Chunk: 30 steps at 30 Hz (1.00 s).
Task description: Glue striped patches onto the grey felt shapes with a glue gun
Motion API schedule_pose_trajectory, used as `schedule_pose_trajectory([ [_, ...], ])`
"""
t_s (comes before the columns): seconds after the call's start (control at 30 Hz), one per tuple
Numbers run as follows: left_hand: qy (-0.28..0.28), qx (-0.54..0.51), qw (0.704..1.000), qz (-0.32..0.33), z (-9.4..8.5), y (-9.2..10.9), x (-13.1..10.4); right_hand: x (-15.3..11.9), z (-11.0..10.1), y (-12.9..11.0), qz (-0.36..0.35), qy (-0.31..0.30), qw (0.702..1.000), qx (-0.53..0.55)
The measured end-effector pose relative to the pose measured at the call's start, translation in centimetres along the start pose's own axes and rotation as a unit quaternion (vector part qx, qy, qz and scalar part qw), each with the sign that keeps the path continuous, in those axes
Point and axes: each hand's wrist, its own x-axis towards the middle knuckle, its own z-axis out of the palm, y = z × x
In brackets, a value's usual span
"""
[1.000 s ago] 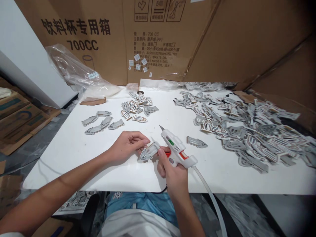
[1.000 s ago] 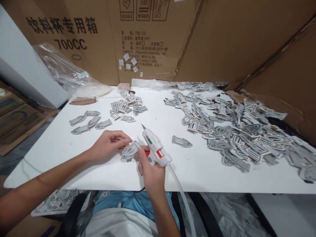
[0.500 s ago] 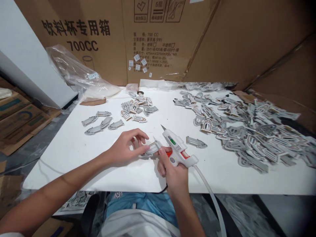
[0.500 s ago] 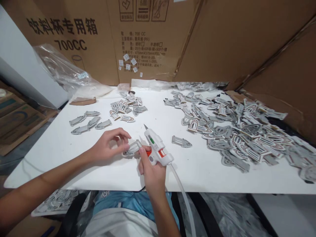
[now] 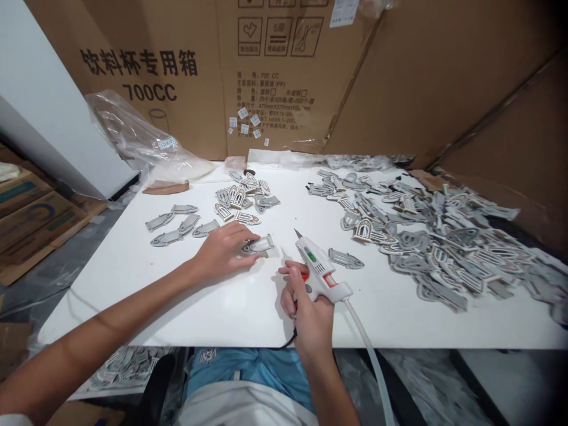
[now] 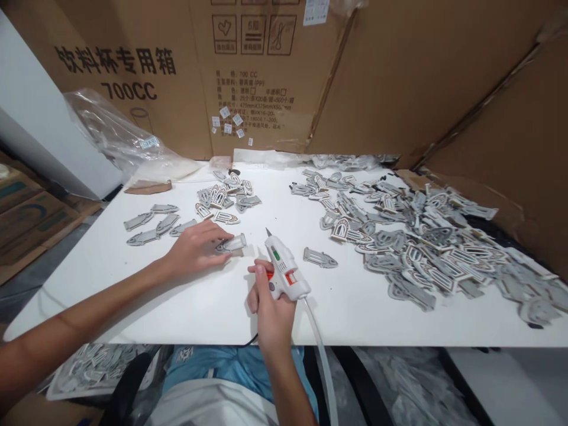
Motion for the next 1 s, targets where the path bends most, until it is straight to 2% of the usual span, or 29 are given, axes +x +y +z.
schedule_pose_trajectory([
  [0.17,-0.111,0.018,0.994,0.002,2.2,-1.4,3.1,-0.1,0.1,-0.2,-0.006,-0.002,1.000,0.004],
  [0.27,-0.106,0.016,0.994,-0.006,2.8,-1.6,4.7,-0.1,-0.1,-0.1,-0.004,0.001,1.000,0.005],
  [0.37,-0.068,0.046,0.996,-0.042,1.9,-2.7,5.0,-0.1,-0.4,0.1,-0.006,-0.005,1.000,0.011],
  [0.5,-0.111,0.080,0.987,-0.087,0.0,-5.2,3.8,0.0,-0.6,0.3,-0.016,-0.010,1.000,0.011],
  [0.6,-0.123,0.043,0.989,-0.074,-1.1,-5.7,2.9,0.1,-0.6,0.3,-0.009,-0.011,1.000,0.008],
  [0.67,-0.093,0.006,0.992,-0.082,-1.5,-4.8,2.6,0.2,-0.6,0.4,-0.006,-0.012,1.000,0.009],
  [0.77,-0.053,-0.107,0.982,-0.148,-2.0,-2.0,2.3,0.0,-0.4,0.3,-0.002,-0.001,1.000,0.011],
  [0.9,-0.085,-0.268,0.942,-0.183,-1.5,1.7,1.5,-0.4,0.0,-0.1,0.015,-0.009,0.999,-0.031],
  [1.0,-0.075,-0.327,0.924,-0.183,-0.9,2.8,0.8,-0.5,0.0,-0.3,0.025,-0.036,0.996,-0.073],
])
